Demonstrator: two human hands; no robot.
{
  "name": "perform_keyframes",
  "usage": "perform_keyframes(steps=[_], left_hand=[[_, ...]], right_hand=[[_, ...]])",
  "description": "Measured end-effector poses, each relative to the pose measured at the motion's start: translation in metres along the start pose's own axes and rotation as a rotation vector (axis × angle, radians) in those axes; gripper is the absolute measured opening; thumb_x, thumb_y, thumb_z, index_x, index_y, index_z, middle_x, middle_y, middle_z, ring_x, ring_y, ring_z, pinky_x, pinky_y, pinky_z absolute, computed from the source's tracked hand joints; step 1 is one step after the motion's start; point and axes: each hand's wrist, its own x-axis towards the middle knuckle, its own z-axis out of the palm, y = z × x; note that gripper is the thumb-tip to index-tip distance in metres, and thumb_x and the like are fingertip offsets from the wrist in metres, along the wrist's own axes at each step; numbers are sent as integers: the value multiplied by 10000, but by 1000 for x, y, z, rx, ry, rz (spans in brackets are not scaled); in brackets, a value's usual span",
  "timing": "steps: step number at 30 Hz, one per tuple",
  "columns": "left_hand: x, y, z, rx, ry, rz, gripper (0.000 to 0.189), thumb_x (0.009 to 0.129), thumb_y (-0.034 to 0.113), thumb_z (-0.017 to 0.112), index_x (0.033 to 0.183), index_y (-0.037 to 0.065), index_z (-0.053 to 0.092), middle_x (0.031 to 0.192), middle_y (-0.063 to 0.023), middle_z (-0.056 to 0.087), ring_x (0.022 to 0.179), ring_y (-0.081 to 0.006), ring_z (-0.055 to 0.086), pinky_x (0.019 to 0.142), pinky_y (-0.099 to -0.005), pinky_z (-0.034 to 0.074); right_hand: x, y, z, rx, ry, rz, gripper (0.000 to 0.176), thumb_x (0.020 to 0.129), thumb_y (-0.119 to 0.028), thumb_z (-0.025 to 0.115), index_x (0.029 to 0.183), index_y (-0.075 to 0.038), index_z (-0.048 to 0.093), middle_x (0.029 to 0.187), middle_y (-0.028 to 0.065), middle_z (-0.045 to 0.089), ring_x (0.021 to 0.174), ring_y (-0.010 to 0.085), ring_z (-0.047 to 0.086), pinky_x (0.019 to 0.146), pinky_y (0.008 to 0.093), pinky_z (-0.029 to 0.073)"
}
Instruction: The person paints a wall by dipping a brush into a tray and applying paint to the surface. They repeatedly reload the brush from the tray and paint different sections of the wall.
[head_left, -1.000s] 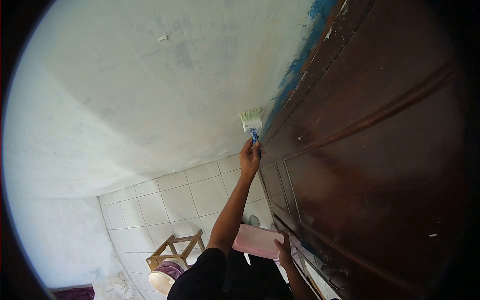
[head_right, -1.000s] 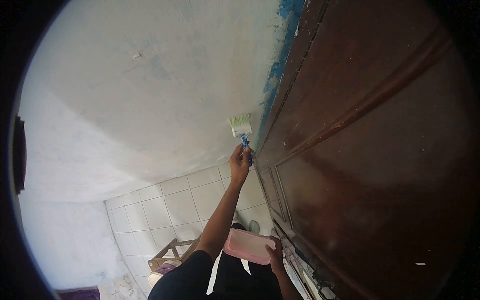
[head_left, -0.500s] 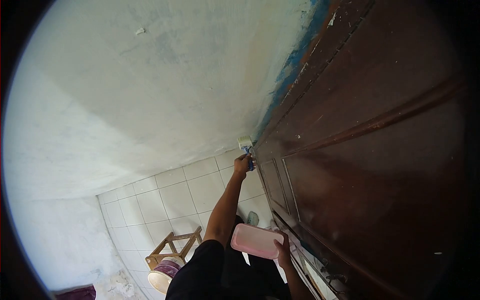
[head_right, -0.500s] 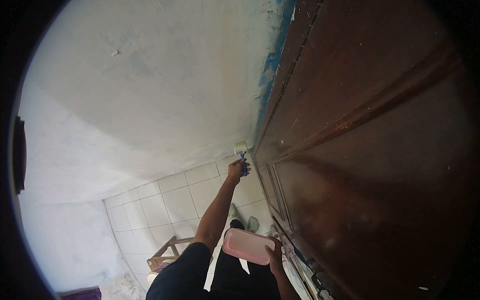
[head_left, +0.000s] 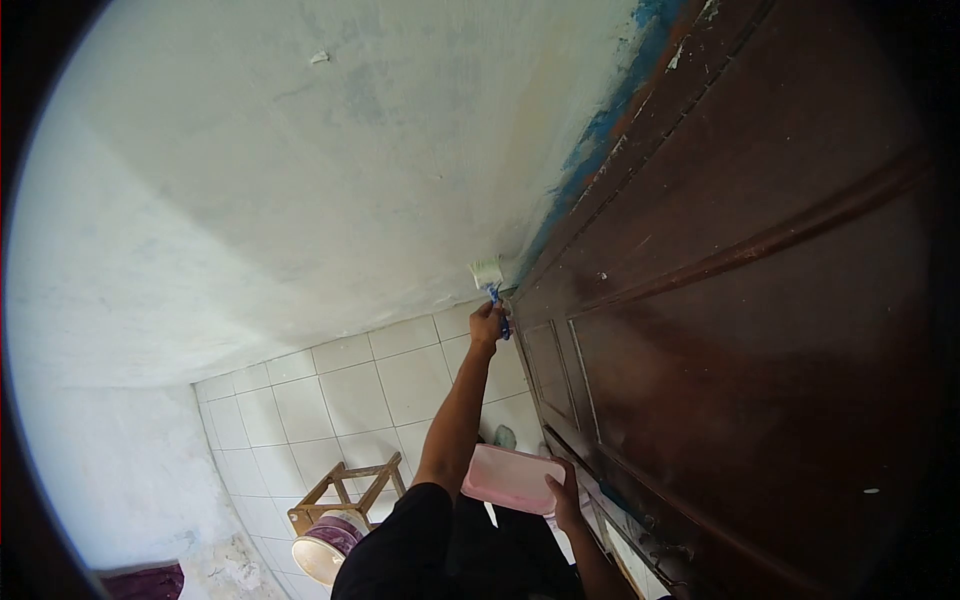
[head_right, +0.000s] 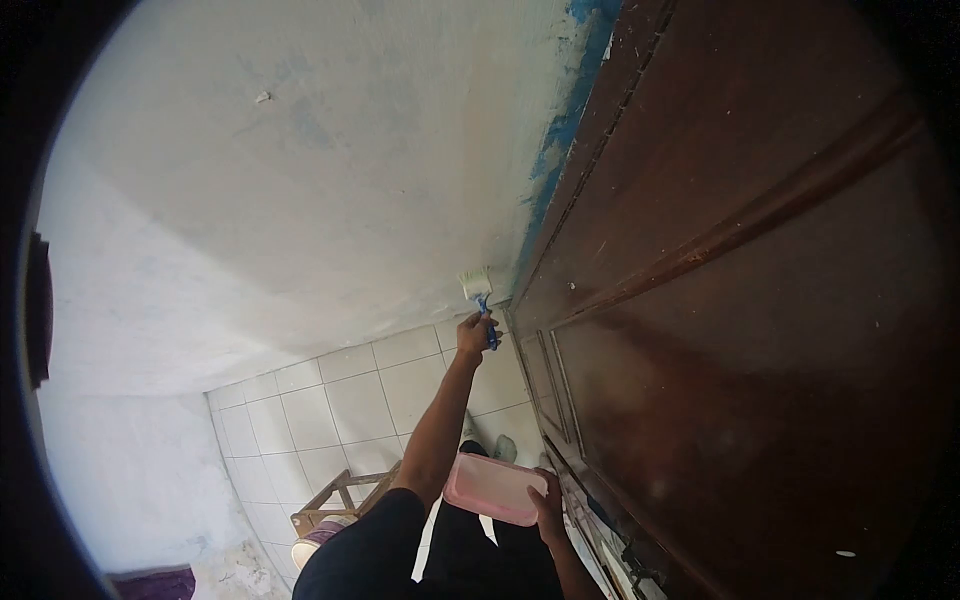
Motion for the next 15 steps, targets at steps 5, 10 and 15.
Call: perform_keyframes(steps=[5, 10, 15], left_hand=[[-7, 10, 1, -148, -4, -207, 340, 944, 230, 575, 1176, -18, 552, 917, -118, 635, 724, -219, 664, 605, -337, 561], [-64, 48, 31, -21, -69, 366, 325, 949, 252, 578, 1107, -31, 585, 895, -99, 647, 693, -168, 650, 527, -299, 517], [-33, 22, 17, 76, 11, 247, 330, 945, 239, 580, 1128, -35, 570, 890, -111, 652, 685, -194, 667, 544, -298, 528]], right_hand=[[-1, 9, -5, 54, -12, 29, 488, 861, -247, 634, 1262, -31, 458, 1223, 108, 479, 1196, 224, 436, 1044, 370, 312], [-1, 17, -5, 27, -10, 31, 496, 859, -257, 641, 1261, -29, 459, 1219, 105, 481, 1194, 222, 436, 1044, 370, 311], [-2, 16, -7, 4, -6, 7, 497, 861, -267, 645, 1258, -30, 463, 1204, 101, 488, 1186, 222, 441, 1041, 365, 313]])
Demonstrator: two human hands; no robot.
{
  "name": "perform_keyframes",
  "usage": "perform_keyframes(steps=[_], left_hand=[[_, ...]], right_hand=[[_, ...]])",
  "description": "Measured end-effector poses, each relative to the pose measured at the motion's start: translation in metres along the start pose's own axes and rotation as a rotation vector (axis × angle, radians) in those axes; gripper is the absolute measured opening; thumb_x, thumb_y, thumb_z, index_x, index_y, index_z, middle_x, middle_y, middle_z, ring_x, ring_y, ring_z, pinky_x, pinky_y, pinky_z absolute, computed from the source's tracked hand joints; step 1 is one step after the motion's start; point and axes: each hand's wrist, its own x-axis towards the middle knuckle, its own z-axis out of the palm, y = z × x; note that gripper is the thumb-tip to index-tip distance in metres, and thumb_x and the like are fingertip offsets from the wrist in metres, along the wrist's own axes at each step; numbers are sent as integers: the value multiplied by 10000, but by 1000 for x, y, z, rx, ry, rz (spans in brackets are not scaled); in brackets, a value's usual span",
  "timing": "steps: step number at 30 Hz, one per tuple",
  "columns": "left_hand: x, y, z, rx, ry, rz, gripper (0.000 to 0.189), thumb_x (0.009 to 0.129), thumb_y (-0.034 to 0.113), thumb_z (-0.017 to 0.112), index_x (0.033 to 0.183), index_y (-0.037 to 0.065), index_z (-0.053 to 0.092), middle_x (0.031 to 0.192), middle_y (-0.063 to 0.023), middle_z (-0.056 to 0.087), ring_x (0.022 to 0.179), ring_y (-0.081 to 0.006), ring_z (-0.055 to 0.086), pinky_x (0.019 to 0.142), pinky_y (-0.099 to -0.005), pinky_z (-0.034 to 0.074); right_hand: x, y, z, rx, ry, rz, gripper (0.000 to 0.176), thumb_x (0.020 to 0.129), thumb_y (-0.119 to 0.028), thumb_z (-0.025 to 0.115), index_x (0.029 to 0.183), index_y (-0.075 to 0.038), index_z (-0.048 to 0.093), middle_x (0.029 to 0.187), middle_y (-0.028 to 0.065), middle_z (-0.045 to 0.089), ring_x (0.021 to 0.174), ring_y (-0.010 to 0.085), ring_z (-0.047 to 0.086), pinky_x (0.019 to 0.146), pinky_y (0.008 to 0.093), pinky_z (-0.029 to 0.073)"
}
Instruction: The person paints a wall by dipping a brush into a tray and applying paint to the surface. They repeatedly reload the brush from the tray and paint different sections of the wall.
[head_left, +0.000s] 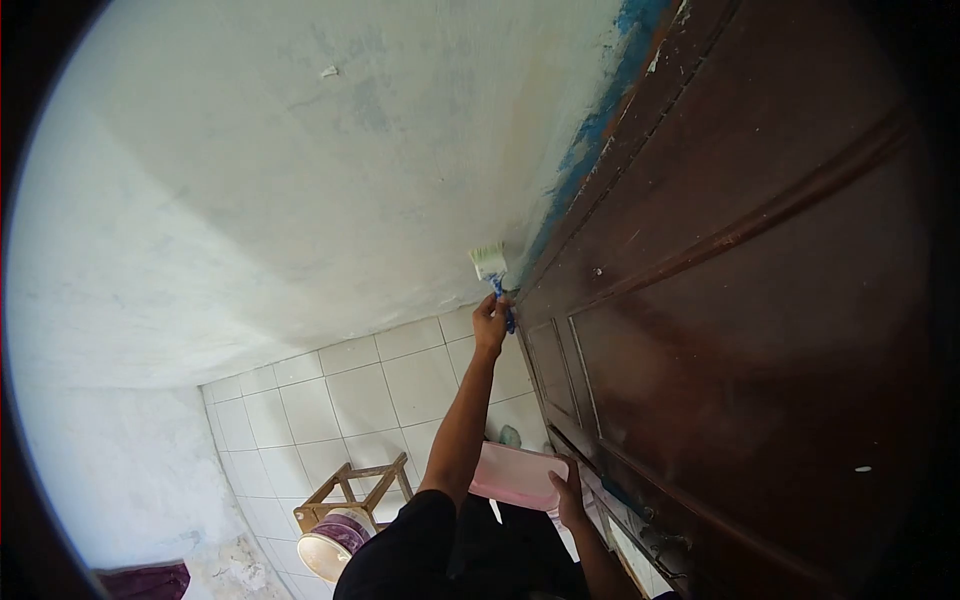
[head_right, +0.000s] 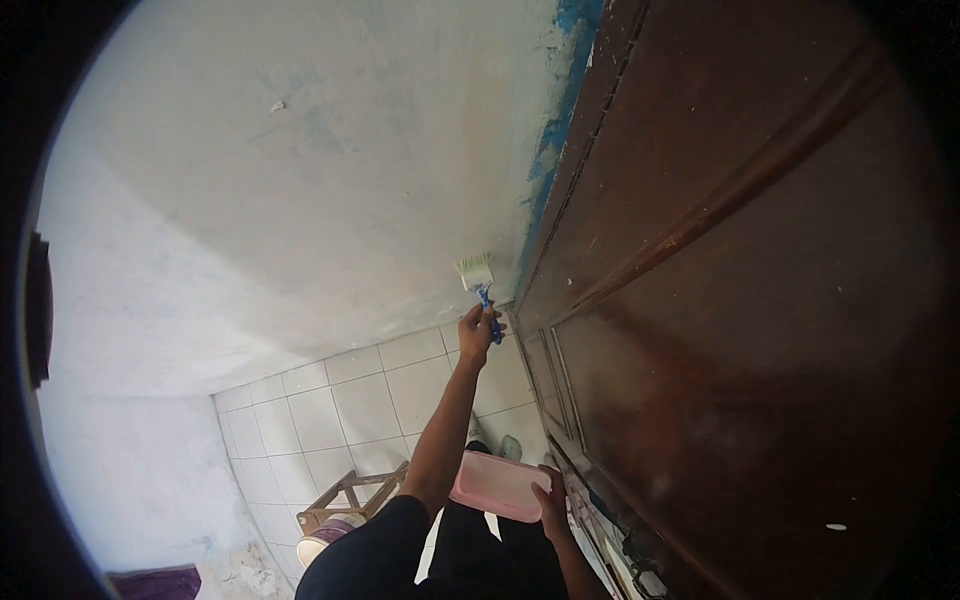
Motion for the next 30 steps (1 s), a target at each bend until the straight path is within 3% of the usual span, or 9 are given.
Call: perform_keyframes(steps=[4, 6, 16, 20, 23, 25, 27, 28, 30], left_hand=[[23, -16, -10, -65, 49, -394, 325, 923, 199, 595, 1115, -61, 560, 897, -158, 655, 675, -255, 684, 564, -344, 574], [22, -6, -9, -118, 72, -416, 315, 912, 170, 599, 1113, -71, 565, 917, -176, 657, 684, -278, 686, 567, -363, 583], [-89, 245, 63, -90, -91, 99, 373, 932, 262, 596, 1130, -54, 601, 894, -131, 664, 686, -193, 680, 541, -285, 536], [-114, 293, 77, -40, -106, 363, 387, 953, 294, 570, 1124, -51, 601, 876, -117, 655, 654, -186, 672, 517, -269, 512], [-85, 265, 67, 18, -30, 349, 337, 947, 259, 580, 997, -71, 626, 808, -108, 664, 640, -159, 657, 517, -264, 491], [-52, 200, 46, 230, 24, 406, 327, 942, 242, 567, 911, -76, 638, 740, -97, 658, 610, -149, 650, 530, -275, 496], [-52, 173, 37, 153, -2, 138, 307, 922, 212, 570, 877, -81, 650, 737, -119, 674, 585, -180, 671, 498, -288, 506], [-52, 171, 36, 159, -3, 160, 307, 922, 212, 570, 877, -81, 650, 737, -119, 674, 585, -180, 671, 498, -288, 506], [-57, 180, 36, 55, 73, -37, 320, 918, 206, 575, 895, -106, 644, 749, -139, 679, 588, -206, 681, 477, -288, 508]], right_hand=[[-1, -23, 7, -10, 5, -33, 490, 862, -268, 646, 1251, -28, 471, 1195, 99, 495, 1184, 219, 442, 1038, 357, 315], [-2, -21, 7, 21, 3, -13, 487, 862, -263, 645, 1252, -27, 471, 1198, 99, 493, 1185, 218, 441, 1036, 356, 318], [-12, -50, 11, 44, -30, -59, 487, 869, -228, 632, 1277, -35, 449, 1230, 104, 471, 1198, 214, 427, 1041, 358, 314], [-4, -56, 8, 70, -57, -85, 488, 866, -223, 633, 1278, -35, 449, 1234, 104, 466, 1198, 215, 425, 1041, 356, 313], [-7, -68, 12, 83, -31, -93, 495, 858, -215, 639, 1277, -33, 449, 1226, 109, 467, 1183, 216, 435, 1033, 357, 323], [-7, -75, 12, 73, -5, -86, 492, 850, -201, 643, 1271, -36, 451, 1206, 109, 483, 1161, 219, 453, 1019, 365, 344], [-7, -78, 12, 104, -5, -107, 485, 847, -232, 633, 1256, -38, 458, 1184, 108, 494, 1141, 220, 463, 1005, 357, 350], [-7, -81, 14, 127, 6, -98, 481, 843, -263, 622, 1241, -41, 465, 1162, 106, 506, 1122, 221, 472, 991, 350, 357], [-9, -87, 14, 181, 14, -80, 482, 835, -241, 626, 1241, -39, 464, 1151, 112, 516, 1109, 229, 484, 983, 357, 370]])
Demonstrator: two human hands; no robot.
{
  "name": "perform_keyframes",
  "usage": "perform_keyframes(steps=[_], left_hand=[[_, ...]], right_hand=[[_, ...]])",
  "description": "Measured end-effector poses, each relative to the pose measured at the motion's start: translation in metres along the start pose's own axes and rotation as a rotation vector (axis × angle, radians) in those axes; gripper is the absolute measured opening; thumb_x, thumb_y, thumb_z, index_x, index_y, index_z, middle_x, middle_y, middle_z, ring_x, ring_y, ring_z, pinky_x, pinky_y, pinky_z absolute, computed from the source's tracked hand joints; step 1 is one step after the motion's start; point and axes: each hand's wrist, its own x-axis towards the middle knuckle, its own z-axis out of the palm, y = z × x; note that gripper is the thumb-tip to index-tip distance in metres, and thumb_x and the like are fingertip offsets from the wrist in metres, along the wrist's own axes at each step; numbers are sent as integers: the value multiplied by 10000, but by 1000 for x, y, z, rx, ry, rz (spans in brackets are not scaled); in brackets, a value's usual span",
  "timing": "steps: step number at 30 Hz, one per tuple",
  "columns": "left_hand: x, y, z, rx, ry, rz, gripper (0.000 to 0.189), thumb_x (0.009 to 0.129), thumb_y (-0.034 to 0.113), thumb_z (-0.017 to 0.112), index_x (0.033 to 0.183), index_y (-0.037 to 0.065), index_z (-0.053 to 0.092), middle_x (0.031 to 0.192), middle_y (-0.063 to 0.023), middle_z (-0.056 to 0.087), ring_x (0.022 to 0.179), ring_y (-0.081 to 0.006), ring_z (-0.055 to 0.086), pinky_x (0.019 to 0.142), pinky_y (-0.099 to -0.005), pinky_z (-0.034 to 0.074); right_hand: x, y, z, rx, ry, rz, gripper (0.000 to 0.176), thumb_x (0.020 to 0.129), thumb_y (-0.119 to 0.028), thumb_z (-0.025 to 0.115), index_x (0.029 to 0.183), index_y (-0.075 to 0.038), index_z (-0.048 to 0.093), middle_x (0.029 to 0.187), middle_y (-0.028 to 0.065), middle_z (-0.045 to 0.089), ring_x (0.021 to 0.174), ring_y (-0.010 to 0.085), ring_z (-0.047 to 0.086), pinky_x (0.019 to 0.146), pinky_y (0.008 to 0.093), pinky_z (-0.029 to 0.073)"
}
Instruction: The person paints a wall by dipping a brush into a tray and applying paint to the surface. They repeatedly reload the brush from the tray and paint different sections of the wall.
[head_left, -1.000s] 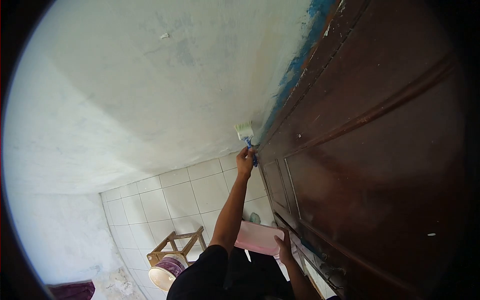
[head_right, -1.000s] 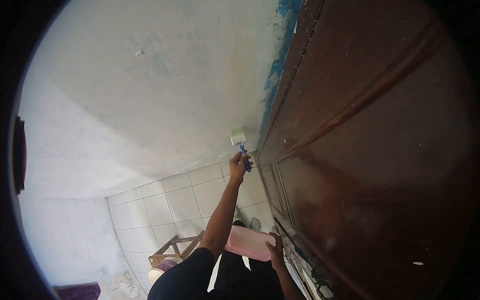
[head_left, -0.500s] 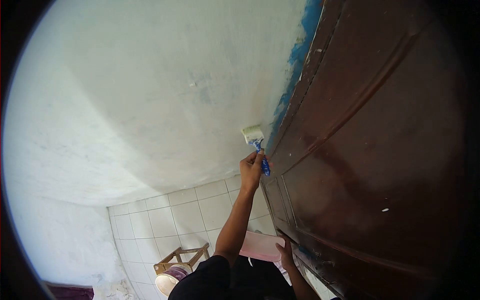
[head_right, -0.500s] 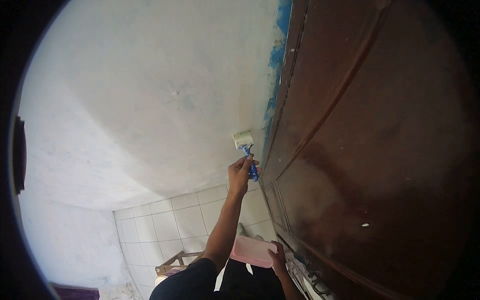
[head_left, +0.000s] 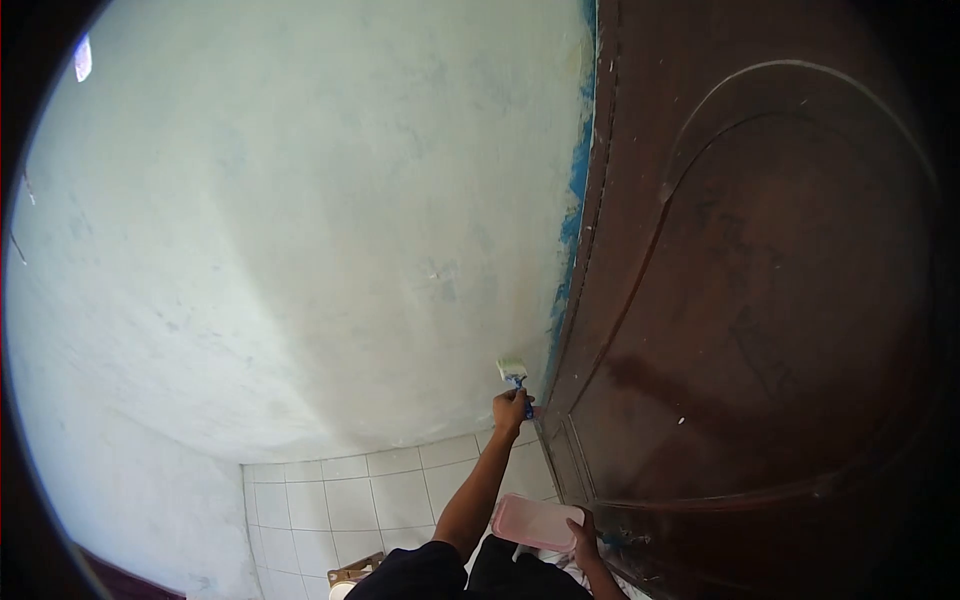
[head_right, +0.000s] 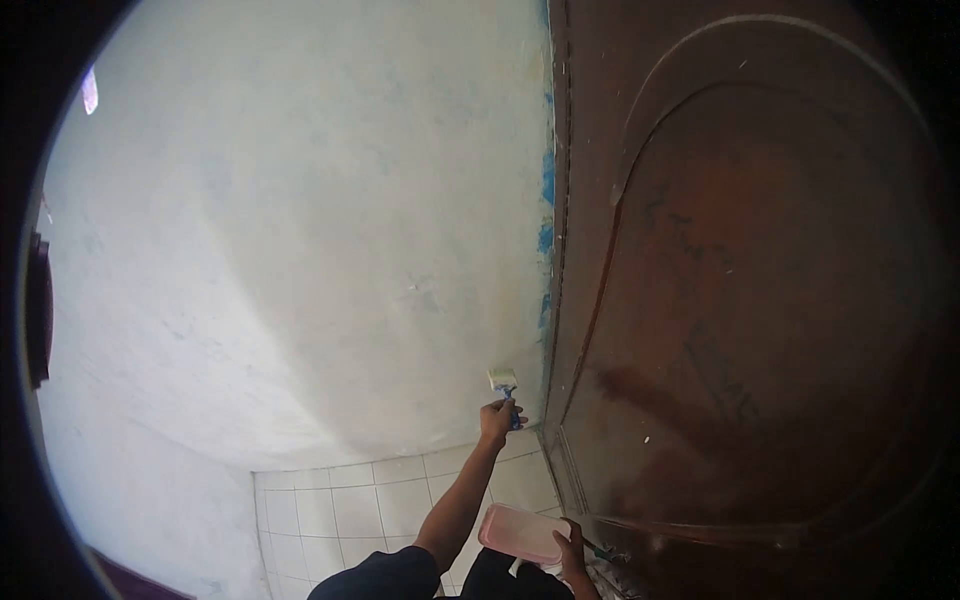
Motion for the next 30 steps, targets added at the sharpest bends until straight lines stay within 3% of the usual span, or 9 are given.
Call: perform_keyframes(steps=[1, 3, 8, 12, 17, 21, 26, 28, 30], left_hand=[[-1, 16, 3, -2, -2, 18, 320, 918, 206, 575, 895, -106, 644, 749, -139, 679, 588, -206, 681, 477, -288, 508], [-12, 65, 10, -62, -80, 43, 337, 922, 202, 583, 1071, -100, 603, 833, -167, 660, 607, -223, 677, 479, -294, 525], [-92, 205, 42, -26, -148, 386, 392, 940, 275, 574, 1112, -77, 598, 798, -128, 646, 544, -185, 649, 441, -265, 493], [-115, 246, 48, -48, -156, 590, 423, 954, 340, 554, 1118, -46, 609, 775, -96, 632, 496, -163, 629, 420, -244, 474], [-47, 145, 25, 109, -57, 483, 398, 951, 321, 553, 1070, -53, 619, 747, -99, 633, 517, -176, 646, 420, -265, 483], [-62, 66, -8, 179, -38, 182, 352, 945, 303, 546, 982, -32, 647, 735, -94, 641, 511, -168, 638, 405, -267, 468], [-133, 49, -59, 389, -94, 230, 343, 939, 285, 552, 1020, -36, 642, 759, -67, 653, 552, -125, 563, 502, -284, 459], [-169, 61, -82, 438, -247, 360, 312, 921, 228, 546, 1032, -48, 642, 735, -96, 657, 675, -163, 601, 654, -313, 489], [-207, 91, -104, 481, -323, 343, 293, 913, 207, 555, 1054, -35, 642, 764, -114, 667, 700, -179, 614, 680, -318, 495]], right_hand=[[3, 2, -3, -8, 7, -16, 480, 832, -234, 625, 1240, -38, 464, 1143, 114, 522, 1099, 231, 493, 977, 360, 377], [8, 4, -6, -16, 6, -51, 478, 830, -227, 624, 1239, -38, 464, 1134, 117, 527, 1089, 234, 502, 972, 364, 384], [25, 0, -11, 38, 5, -71, 428, 826, -208, 623, 1194, -38, 486, 1113, 114, 537, 1066, 230, 524, 940, 367, 413], [28, -21, -7, 4, -13, -144, 423, 826, -208, 627, 1189, -41, 489, 1114, 101, 540, 1063, 229, 531, 930, 368, 422], [49, 4, -26, 183, -67, -44, 419, 838, -225, 628, 1206, -78, 493, 1130, 75, 546, 1087, 229, 533, 932, 375, 428], [36, -9, -23, 151, -53, -64, 420, 846, -224, 624, 1222, -91, 492, 1141, 73, 552, 1101, 230, 534, 929, 376, 434], [24, -20, -11, 155, -33, -66, 446, 847, -227, 599, 1224, -34, 457, 1139, 100, 527, 1061, 232, 528, 915, 360, 428], [22, -27, 0, 153, -28, -45, 446, 850, -229, 598, 1228, -39, 455, 1147, 99, 526, 1071, 231, 527, 916, 364, 431], [22, -36, 13, 149, -24, -21, 446, 854, -232, 597, 1232, -45, 453, 1155, 98, 524, 1080, 230, 526, 916, 367, 435]])
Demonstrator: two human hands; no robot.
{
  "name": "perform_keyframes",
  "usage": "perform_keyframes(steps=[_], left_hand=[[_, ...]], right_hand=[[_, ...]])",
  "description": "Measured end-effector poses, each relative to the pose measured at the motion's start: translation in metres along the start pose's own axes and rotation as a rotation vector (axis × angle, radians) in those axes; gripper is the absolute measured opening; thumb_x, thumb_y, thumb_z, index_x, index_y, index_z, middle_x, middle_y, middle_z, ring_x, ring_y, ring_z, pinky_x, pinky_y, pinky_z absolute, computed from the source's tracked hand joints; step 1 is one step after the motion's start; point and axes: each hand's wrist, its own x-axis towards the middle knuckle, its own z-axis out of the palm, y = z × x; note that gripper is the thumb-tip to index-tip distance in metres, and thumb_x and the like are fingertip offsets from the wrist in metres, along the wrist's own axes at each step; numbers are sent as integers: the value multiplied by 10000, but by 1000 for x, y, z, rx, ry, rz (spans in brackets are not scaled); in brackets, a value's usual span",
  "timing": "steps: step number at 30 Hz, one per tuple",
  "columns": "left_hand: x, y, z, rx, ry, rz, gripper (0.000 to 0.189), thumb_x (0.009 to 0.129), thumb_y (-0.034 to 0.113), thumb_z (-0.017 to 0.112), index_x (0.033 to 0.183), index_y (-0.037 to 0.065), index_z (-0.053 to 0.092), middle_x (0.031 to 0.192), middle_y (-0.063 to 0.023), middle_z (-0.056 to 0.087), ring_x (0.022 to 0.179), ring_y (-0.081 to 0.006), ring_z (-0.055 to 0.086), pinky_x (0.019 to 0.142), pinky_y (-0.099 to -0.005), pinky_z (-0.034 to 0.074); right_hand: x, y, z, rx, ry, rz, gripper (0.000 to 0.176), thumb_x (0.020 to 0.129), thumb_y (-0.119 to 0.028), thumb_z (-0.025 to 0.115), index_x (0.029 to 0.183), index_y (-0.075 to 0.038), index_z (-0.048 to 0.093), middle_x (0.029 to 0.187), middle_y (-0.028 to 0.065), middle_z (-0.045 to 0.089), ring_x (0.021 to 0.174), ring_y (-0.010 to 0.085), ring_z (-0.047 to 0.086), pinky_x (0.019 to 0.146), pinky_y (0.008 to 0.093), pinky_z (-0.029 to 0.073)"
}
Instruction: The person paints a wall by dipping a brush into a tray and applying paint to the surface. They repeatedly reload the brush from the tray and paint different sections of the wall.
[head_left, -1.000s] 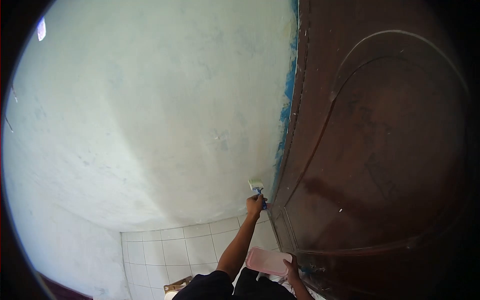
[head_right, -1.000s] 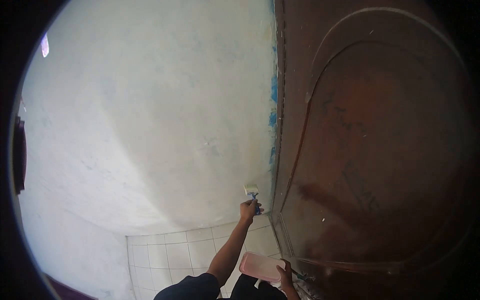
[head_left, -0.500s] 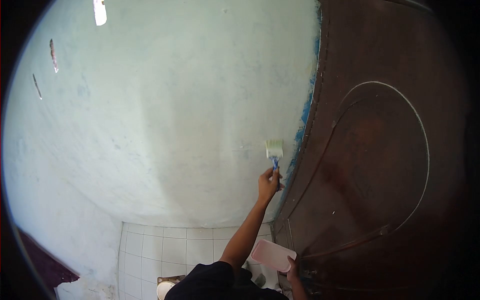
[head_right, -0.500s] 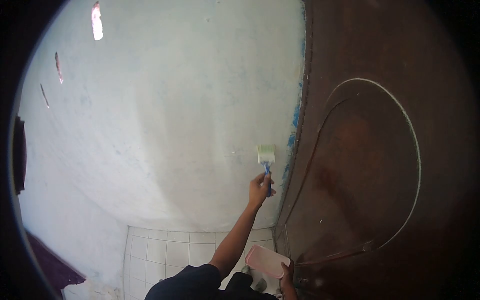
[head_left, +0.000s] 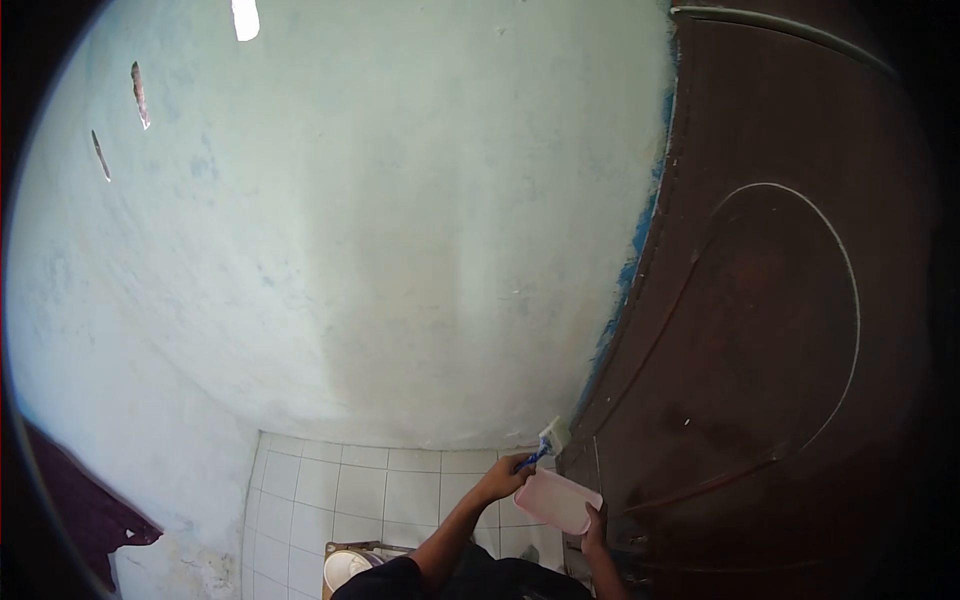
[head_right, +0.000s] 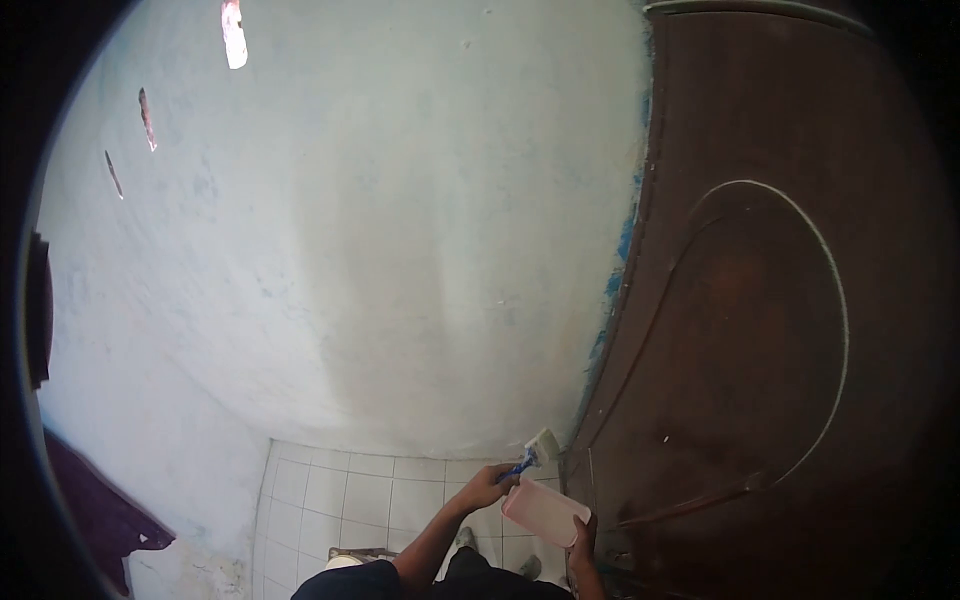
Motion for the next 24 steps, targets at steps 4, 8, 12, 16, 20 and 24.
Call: perform_keyframes(steps=[4, 8, 12, 16, 20, 24], left_hand=[[-49, 44, -51, 127, -212, -43, 275, 893, 164, 587, 1122, 22, 644, 869, -162, 689, 759, -211, 646, 735, -329, 503], [-71, 43, -70, 375, -153, 74, 256, 864, 172, 606, 1073, 34, 660, 927, -194, 680, 835, -375, 647, 754, -427, 504], [-88, 42, -82, 548, -100, 37, 218, 866, 194, 614, 1019, 47, 664, 917, -191, 670, 842, -380, 632, 741, -448, 501], [-82, 44, -98, 572, -87, -13, 201, 860, 214, 614, 950, 44, 673, 884, -200, 656, 810, -402, 626, 723, -479, 501], [-84, 66, -123, 596, -29, 31, 192, 831, 229, 661, 927, 64, 687, 850, -146, 680, 763, -358, 647, 684, -438, 508], [-80, 68, -148, 610, -25, 139, 185, 814, 236, 694, 898, 72, 692, 814, -111, 682, 717, -309, 659, 645, -396, 520]], right_hand=[[-5, -14, 32, 6, -59, -10, 443, 881, -265, 596, 1254, -76, 451, 1173, 85, 528, 1123, 228, 520, 946, 372, 431], [11, -2, 55, -44, -90, -1, 435, 909, -304, 578, 1266, -92, 449, 1189, 76, 533, 1151, 221, 516, 964, 360, 428], [-1, -12, 91, -54, -152, -11, 398, 946, -306, 536, 1259, -74, 455, 1192, 78, 536, 1134, 211, 528, 947, 356, 438], [-3, -6, 121, -54, -187, -9, 374, 961, -296, 518, 1251, -68, 458, 1175, 79, 542, 1117, 205, 537, 936, 353, 445], [-11, 1, 139, -61, -205, -17, 376, 961, -299, 521, 1250, -67, 457, 1172, 81, 545, 1112, 199, 539, 933, 348, 446], [-19, 5, 165, -109, -208, -32, 379, 960, -294, 523, 1244, -51, 457, 1161, 79, 542, 1103, 188, 535, 932, 336, 436]])
